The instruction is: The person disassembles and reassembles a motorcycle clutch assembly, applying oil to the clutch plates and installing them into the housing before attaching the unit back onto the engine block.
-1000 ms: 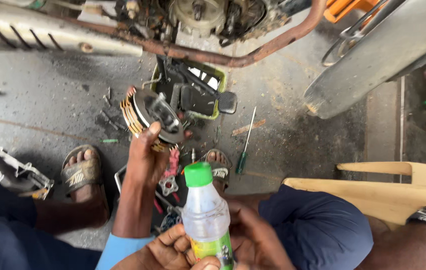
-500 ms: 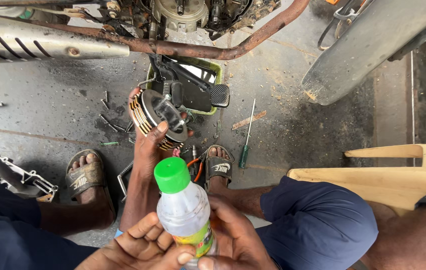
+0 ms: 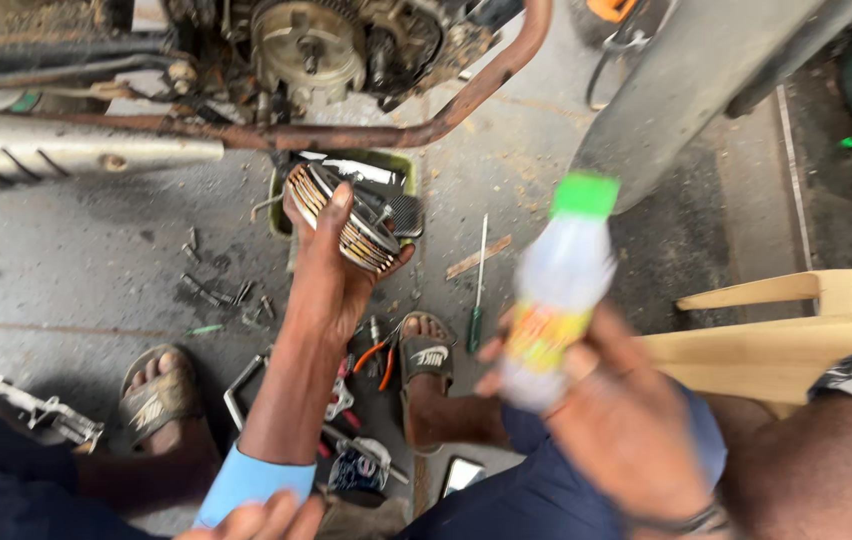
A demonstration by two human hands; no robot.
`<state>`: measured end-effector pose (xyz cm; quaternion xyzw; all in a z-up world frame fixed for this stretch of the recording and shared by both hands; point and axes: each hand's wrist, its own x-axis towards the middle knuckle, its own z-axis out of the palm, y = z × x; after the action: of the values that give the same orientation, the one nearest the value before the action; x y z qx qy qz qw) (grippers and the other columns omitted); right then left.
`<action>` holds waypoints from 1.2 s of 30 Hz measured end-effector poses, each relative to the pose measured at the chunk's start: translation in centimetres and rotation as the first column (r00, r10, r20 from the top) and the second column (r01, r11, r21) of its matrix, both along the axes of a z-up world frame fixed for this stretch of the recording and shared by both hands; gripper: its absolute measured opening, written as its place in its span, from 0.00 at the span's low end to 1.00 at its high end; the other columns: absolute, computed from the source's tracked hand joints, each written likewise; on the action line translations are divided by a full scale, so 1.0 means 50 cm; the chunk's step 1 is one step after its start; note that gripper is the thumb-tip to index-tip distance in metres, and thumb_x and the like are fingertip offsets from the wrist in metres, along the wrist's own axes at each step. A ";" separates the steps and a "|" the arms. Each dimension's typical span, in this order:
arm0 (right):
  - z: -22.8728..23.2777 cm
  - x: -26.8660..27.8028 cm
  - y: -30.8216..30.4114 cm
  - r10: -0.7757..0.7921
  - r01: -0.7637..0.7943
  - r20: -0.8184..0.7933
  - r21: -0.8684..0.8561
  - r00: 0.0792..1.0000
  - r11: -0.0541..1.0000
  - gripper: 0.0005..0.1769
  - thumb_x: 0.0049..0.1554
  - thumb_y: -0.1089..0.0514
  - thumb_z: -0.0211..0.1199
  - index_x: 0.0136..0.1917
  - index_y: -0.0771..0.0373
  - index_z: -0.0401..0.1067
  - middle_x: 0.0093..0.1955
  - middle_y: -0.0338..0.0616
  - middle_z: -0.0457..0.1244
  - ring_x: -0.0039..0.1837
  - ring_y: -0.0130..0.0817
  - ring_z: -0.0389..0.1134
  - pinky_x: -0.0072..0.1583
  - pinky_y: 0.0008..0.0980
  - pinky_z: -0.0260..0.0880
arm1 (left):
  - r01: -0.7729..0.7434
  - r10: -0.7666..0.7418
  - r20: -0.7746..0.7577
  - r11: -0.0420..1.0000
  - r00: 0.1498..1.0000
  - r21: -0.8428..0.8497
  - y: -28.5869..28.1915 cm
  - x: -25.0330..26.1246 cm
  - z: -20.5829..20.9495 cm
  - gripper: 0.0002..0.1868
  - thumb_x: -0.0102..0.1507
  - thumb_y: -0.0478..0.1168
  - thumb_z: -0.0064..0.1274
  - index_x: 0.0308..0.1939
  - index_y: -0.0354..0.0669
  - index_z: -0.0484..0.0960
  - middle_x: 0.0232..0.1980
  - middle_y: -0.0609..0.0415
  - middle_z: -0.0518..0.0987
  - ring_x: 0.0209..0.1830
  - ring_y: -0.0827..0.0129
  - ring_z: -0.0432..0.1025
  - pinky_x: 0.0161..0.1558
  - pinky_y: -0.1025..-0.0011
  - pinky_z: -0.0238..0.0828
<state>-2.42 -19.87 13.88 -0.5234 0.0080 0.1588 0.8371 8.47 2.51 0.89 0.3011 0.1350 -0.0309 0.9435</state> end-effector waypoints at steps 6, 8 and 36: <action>0.031 0.167 -0.132 -0.077 0.118 0.255 -0.148 0.964 0.982 0.35 0.58 0.59 0.66 0.76 0.66 0.60 0.64 0.53 0.63 0.62 0.53 0.67 0.58 0.55 0.72 | 0.114 -0.099 0.153 0.990 0.983 -0.089 -0.024 0.120 -0.016 0.47 0.65 0.54 0.59 0.76 0.60 0.43 0.66 0.47 0.64 0.61 0.51 0.67 0.57 0.34 0.75; 0.004 0.213 -0.138 -0.185 0.148 0.326 0.137 0.927 0.979 0.24 0.63 0.58 0.69 0.68 0.62 0.64 0.59 0.53 0.64 0.61 0.46 0.67 0.57 0.42 0.69 | 0.116 -0.100 0.183 0.990 0.978 -0.082 -0.029 0.151 -0.004 0.48 0.65 0.55 0.60 0.78 0.58 0.43 0.68 0.49 0.63 0.64 0.50 0.65 0.58 0.33 0.74; -0.050 0.366 -0.023 -0.002 0.528 0.718 -0.510 0.696 0.680 0.16 0.65 0.71 0.68 0.63 0.69 0.67 0.54 0.41 0.63 0.55 0.23 0.66 0.59 0.27 0.76 | 0.066 -0.005 -0.232 0.964 0.973 0.258 -0.088 0.310 -0.019 0.74 0.44 0.67 0.66 0.76 0.75 0.21 0.81 0.45 0.38 0.78 0.37 0.45 0.61 0.20 0.54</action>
<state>15.88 -21.04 11.40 -0.8055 -0.1515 -0.1870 0.5415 23.94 -1.88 -0.06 0.4207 0.2404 -0.0641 0.8724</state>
